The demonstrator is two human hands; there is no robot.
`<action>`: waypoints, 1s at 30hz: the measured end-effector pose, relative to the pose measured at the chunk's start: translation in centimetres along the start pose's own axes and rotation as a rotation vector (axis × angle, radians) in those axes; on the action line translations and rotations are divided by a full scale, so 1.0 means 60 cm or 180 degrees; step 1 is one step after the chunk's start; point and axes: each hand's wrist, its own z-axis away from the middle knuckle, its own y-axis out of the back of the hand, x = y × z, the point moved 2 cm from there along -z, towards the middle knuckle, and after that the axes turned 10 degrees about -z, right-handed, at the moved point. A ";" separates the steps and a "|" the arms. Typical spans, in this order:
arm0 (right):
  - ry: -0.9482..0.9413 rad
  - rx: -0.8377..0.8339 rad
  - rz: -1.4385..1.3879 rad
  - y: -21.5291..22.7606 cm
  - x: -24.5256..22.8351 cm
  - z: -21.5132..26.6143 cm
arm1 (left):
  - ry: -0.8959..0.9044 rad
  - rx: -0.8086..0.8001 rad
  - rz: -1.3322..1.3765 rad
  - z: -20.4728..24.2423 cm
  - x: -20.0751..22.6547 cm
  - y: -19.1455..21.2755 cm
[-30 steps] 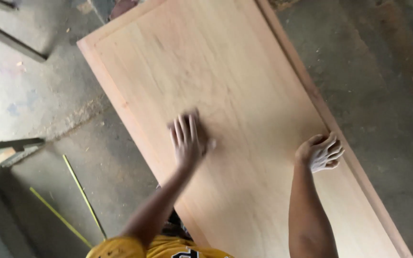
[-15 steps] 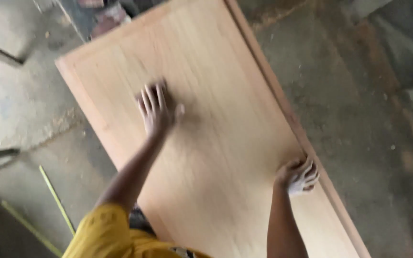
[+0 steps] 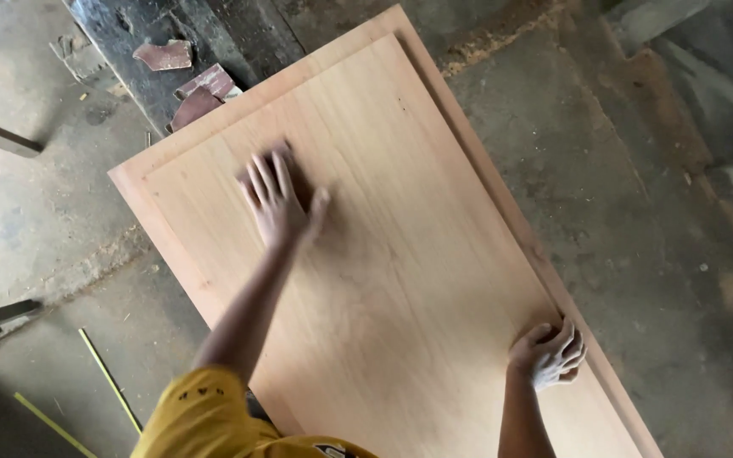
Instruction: Sanding a large wooden board manually using sandpaper to smooth the surface.
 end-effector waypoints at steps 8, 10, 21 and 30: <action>-0.0141 -0.0095 -0.0030 -0.005 0.005 0.000 | -0.0173 0.0024 -0.0090 -0.062 -0.007 -0.003; -0.0058 -0.0007 -0.0031 -0.001 -0.004 -0.003 | 0.0006 -0.0130 -0.0137 -0.147 -0.007 0.000; 0.0034 0.0014 0.0016 0.000 -0.004 0.000 | -0.0336 -0.0160 0.0036 -0.015 0.020 0.004; -0.0113 -0.0033 -0.0129 0.012 -0.013 0.001 | 0.0041 0.0104 -0.0226 -0.039 0.076 0.002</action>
